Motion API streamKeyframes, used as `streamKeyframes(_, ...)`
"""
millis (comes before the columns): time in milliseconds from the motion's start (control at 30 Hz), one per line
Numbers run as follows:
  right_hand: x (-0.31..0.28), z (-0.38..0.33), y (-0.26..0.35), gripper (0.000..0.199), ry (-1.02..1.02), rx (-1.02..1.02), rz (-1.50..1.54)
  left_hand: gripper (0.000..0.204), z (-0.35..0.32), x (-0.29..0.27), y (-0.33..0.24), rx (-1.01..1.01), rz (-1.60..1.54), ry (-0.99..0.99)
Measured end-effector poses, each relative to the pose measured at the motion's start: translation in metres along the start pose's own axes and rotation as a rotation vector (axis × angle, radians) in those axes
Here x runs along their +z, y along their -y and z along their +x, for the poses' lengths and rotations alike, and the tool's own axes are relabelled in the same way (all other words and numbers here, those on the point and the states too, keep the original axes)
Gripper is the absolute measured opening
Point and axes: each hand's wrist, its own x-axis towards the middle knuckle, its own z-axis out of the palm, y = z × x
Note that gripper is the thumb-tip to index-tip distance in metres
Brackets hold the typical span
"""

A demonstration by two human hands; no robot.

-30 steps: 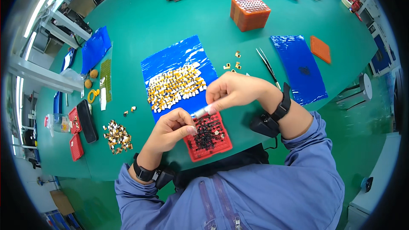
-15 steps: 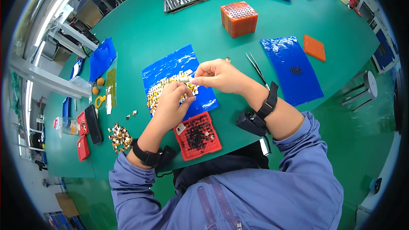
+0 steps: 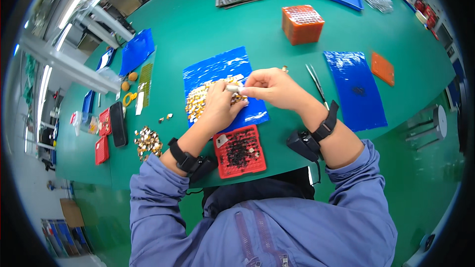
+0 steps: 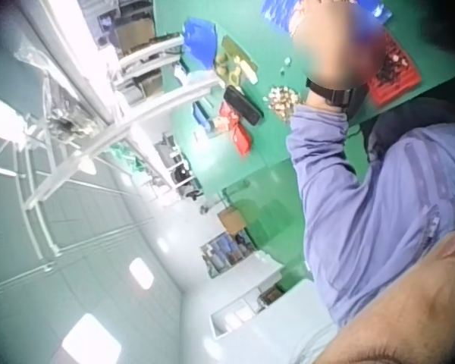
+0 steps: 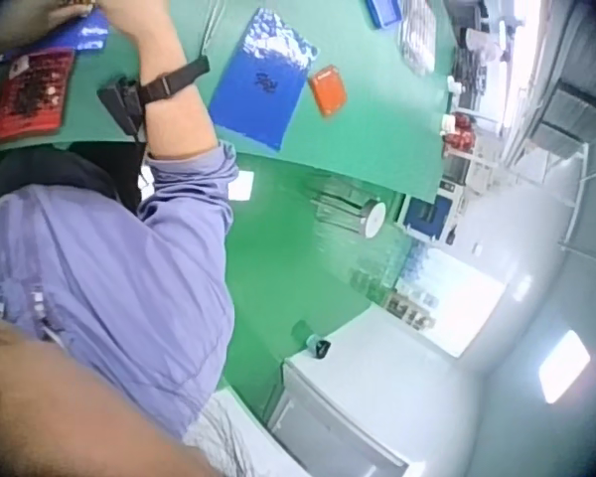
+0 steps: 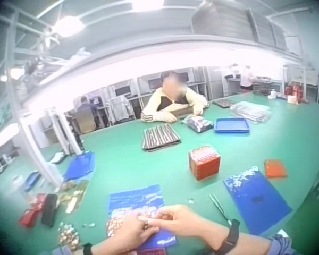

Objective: The person uses a white pen-like tool to pick up small electronic components from a red tray and place them onto a blue sheet. The person repeatedly picks up components and arranges them in rows on the sheet.

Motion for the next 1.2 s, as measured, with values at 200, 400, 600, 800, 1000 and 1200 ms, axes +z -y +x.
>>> streamKeyframes(200,0.000,-0.003,0.004,0.019,-0.010,0.009,0.032,0.025,-0.010,-0.048,0.004,-0.100,-0.079,-0.022)
streamKeyframes(400,0.004,-0.004,0.009,0.019,-0.001,0.027,-0.012,0.019,-0.087,-0.136,0.083,-0.275,0.320,0.037)
streamKeyframes(600,0.005,-0.004,0.004,0.019,0.000,0.051,-0.062,0.020,-0.138,-0.154,0.108,-0.634,0.398,0.182)
streamKeyframes(800,0.005,-0.004,0.005,0.019,0.016,0.049,-0.055,0.008,-0.138,-0.136,0.105,-0.469,0.335,0.011)
streamKeyframes(1000,0.012,-0.011,0.012,0.018,0.078,0.058,0.012,0.006,-0.116,-0.133,0.065,-0.454,0.193,-0.111)
streamKeyframes(1200,0.016,-0.014,0.013,0.018,0.118,0.043,-0.014,0.013,-0.086,-0.109,0.014,-0.301,-0.244,-0.029)
